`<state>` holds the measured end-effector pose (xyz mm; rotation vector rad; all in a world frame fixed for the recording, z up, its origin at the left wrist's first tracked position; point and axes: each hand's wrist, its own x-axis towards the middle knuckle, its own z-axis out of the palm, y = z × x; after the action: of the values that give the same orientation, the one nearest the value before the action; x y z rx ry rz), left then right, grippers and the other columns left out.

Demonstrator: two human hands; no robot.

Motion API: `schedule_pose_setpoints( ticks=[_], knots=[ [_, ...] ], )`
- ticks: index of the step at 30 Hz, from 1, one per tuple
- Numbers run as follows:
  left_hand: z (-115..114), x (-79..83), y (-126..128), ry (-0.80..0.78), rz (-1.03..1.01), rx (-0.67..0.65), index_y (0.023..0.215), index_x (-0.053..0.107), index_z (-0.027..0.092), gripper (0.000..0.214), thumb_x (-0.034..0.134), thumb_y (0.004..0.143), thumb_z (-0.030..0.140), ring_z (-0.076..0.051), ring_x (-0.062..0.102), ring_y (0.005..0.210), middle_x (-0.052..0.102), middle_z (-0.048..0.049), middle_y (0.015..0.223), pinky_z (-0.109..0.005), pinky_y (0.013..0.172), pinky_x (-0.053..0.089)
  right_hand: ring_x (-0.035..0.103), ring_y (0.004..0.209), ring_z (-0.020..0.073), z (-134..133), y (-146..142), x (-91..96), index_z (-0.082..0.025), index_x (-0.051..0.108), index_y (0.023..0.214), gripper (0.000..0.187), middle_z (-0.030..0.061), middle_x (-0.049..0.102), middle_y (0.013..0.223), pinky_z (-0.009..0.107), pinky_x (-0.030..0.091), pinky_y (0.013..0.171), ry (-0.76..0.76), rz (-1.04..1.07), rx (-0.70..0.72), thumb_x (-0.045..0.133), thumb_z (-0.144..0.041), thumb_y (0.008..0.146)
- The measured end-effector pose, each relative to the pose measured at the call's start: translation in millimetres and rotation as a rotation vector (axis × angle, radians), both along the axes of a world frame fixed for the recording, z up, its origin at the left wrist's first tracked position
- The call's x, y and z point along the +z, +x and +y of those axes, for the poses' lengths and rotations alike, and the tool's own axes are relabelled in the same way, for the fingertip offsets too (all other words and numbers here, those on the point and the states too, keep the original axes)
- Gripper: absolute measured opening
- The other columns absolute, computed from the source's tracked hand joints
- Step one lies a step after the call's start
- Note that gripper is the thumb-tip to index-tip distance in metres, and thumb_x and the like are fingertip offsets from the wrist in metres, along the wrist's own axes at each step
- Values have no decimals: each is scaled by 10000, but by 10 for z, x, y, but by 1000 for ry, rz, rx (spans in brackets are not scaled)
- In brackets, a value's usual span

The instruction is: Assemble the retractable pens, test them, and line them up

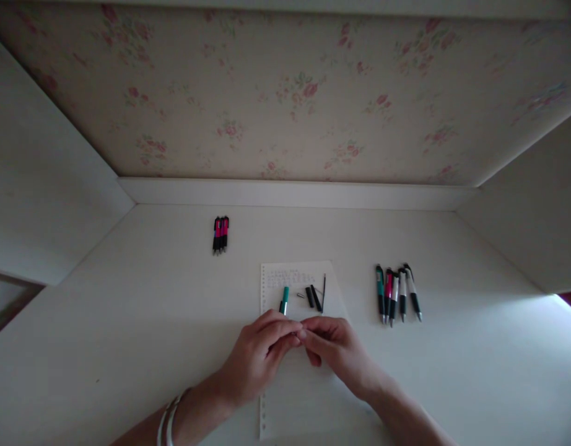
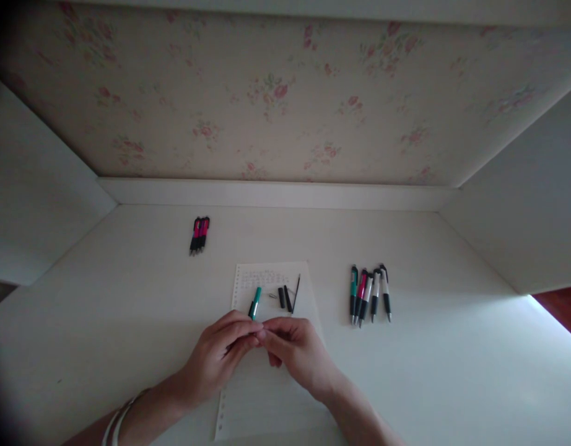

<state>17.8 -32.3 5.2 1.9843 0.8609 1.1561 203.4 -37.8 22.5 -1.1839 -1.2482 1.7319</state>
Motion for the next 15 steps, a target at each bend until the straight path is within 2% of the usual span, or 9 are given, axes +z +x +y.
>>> schedule_pose_setpoints(
  ticks=[3, 5, 7, 10, 12, 15],
  knots=[
    [-9, -18, -8, 7, -41, 30, 1065, 668, 204, 153, 598, 951, 128, -90, 647, 679, 681, -28, 881, -173, 634, 544, 453, 530, 106, 29, 25, 19, -141, 730, 835, 389, -26, 526, 566, 237, 353, 539, 3, 1, 57, 617, -510, 887],
    [-9, -30, -11, -77, -51, 62, 1014, 659, 197, 109, 589, 954, 137, -62, 603, 576, 672, -15, 857, -151, 558, 514, 470, 537, 116, 50, 52, 18, -146, 708, 827, 411, -19, 532, 575, 242, 356, 537, 43, -74, 38, 571, -525, 909],
    [-3, -35, -11, -218, -45, 103, 971, 647, 186, 68, 583, 959, 167, -49, 576, 521, 662, -7, 833, -140, 509, 489, 479, 548, 126, 81, 104, -4, -161, 677, 810, 415, -9, 544, 601, 247, 341, 530, 159, -286, -91, 523, -525, 936],
    [10, -35, -8, -370, -36, 127, 967, 643, 176, 81, 568, 964, 208, -39, 564, 492, 668, -15, 854, -134, 479, 475, 519, 591, 147, 164, 221, -51, -189, 633, 803, 393, 18, 608, 690, 265, 331, 561, 397, -758, -320, 477, -512, 964],
    [18, -32, -6, -395, -40, 115, 976, 651, 176, 99, 568, 962, 229, -41, 570, 510, 674, -30, 903, -138, 492, 487, 570, 631, 171, 235, 292, -70, -207, 602, 776, 390, 29, 652, 736, 272, 311, 564, 433, -1035, -317, 450, -505, 977],
    [27, -23, -8, -381, -44, 102, 966, 665, 178, 118, 580, 953, 259, -60, 587, 565, 665, -41, 932, -150, 518, 508, 625, 635, 194, 324, 328, -60, -221, 577, 756, 381, 30, 694, 760, 271, 250, 526, 387, -1305, -240, 436, -488, 988]
  ],
)
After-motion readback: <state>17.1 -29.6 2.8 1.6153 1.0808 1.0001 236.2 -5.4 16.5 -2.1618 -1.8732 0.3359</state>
